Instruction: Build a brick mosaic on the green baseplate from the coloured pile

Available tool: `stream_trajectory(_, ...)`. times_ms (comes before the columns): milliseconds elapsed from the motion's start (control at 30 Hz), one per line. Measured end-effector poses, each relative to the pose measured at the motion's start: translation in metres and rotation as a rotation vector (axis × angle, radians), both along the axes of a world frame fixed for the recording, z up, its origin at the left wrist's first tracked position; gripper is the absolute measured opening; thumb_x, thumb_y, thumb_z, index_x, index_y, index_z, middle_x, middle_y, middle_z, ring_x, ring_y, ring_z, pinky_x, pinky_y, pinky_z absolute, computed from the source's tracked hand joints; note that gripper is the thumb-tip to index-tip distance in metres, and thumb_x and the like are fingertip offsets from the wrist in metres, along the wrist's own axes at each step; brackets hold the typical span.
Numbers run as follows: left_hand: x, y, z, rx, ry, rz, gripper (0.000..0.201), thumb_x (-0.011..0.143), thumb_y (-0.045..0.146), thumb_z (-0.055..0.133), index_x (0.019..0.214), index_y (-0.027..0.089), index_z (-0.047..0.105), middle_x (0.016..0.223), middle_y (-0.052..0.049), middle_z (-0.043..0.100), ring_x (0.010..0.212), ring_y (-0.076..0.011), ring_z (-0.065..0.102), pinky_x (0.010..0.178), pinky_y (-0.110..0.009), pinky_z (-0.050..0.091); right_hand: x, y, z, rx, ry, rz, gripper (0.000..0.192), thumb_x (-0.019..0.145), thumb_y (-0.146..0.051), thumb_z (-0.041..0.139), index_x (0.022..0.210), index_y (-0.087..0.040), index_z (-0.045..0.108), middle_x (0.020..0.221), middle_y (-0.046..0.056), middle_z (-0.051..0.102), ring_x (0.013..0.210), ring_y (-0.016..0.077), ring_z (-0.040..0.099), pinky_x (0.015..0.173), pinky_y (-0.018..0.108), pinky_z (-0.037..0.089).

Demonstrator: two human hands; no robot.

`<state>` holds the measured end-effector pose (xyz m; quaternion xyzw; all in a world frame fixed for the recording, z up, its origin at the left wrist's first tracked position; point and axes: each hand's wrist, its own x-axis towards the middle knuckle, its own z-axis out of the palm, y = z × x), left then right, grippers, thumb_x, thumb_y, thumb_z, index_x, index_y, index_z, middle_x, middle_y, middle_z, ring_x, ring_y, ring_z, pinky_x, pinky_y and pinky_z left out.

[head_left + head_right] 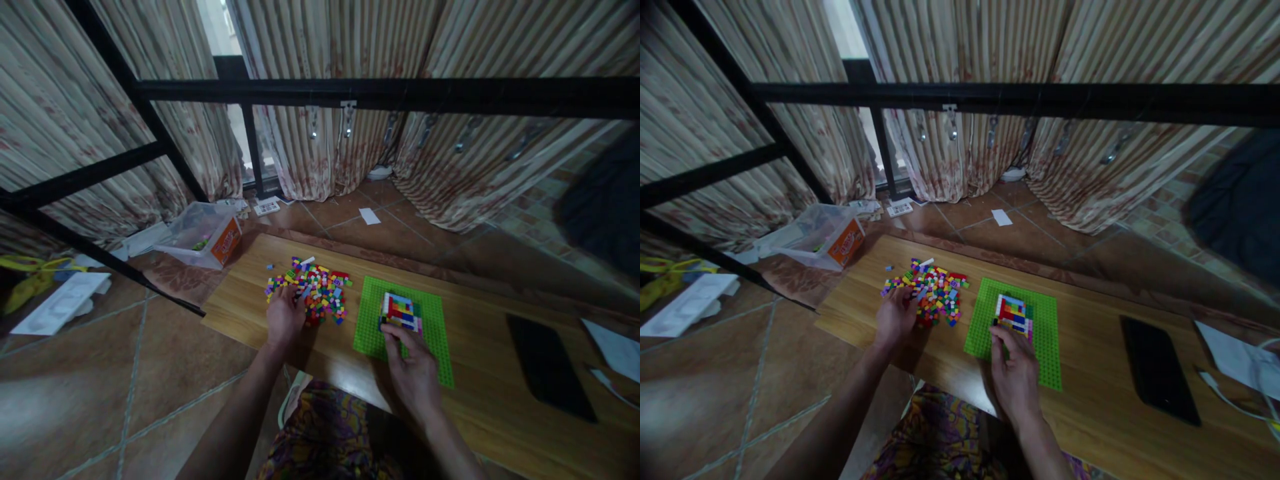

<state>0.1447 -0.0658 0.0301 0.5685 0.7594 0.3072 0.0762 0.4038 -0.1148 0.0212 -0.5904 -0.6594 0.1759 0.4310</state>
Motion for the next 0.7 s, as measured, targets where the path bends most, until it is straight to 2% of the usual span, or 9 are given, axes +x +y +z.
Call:
stream_trajectory(133, -0.007, 0.038, 0.02, 0.031, 0.147, -0.041, 0.026, 0.09, 0.03, 0.049, 0.107, 0.019, 0.065, 0.105, -0.01, 0.068, 0.106, -0.0254, 0.06, 0.095, -0.036, 0.046, 0.0, -0.005, 0.002, -0.023, -0.007, 0.013, 0.025, 0.093, -0.038, 0.051, 0.098, -0.024, 0.071, 0.104, 0.006, 0.073, 0.097, 0.0224, 0.067, 0.09, 0.041, 0.05)
stream_trajectory(267, -0.016, 0.093, 0.037, -0.161, 0.276, -0.115, 0.037, 0.089, 0.027, 0.046, 0.117, 0.011, 0.063, 0.116, -0.016, 0.066, 0.114, -0.0285, 0.057, 0.103, -0.038, 0.04, -0.002, -0.019, 0.004, -0.05, -0.011, 0.021, 0.025, 0.094, -0.036, 0.05, 0.099, -0.024, 0.071, 0.101, 0.007, 0.073, 0.095, 0.0226, 0.067, 0.087, 0.04, 0.051)
stream_trajectory(367, -0.018, 0.123, 0.037, -0.265, 0.325, -0.182, 0.038, 0.086, 0.026, 0.049, 0.117, 0.009, 0.064, 0.117, -0.018, 0.066, 0.116, -0.0298, 0.057, 0.105, -0.039, 0.037, -0.003, -0.033, 0.003, -0.074, -0.011, 0.041, 0.024, 0.095, -0.033, 0.049, 0.099, -0.024, 0.071, 0.097, 0.006, 0.074, 0.091, 0.0218, 0.067, 0.082, 0.038, 0.053)
stream_trajectory(533, -0.018, 0.14, 0.028, -0.356, 0.34, -0.26, 0.028, 0.085, 0.033, 0.053, 0.091, 0.013, 0.071, 0.099, -0.016, 0.072, 0.104, -0.0293, 0.063, 0.098, -0.038, 0.041, 0.005, -0.046, -0.001, -0.112, -0.018, 0.042, 0.023, 0.095, -0.032, 0.049, 0.097, -0.024, 0.071, 0.093, 0.005, 0.074, 0.088, 0.0217, 0.068, 0.08, 0.036, 0.054)
stream_trajectory(700, -0.017, 0.14, 0.026, -0.407, 0.329, -0.28, 0.025, 0.083, 0.031, 0.055, 0.094, 0.015, 0.071, 0.097, -0.014, 0.073, 0.099, -0.0267, 0.065, 0.086, -0.033, 0.045, 0.013, -0.043, 0.0, -0.116, -0.019, 0.018, 0.024, 0.094, -0.034, 0.05, 0.097, -0.023, 0.071, 0.092, 0.006, 0.074, 0.087, 0.0222, 0.068, 0.078, 0.036, 0.054)
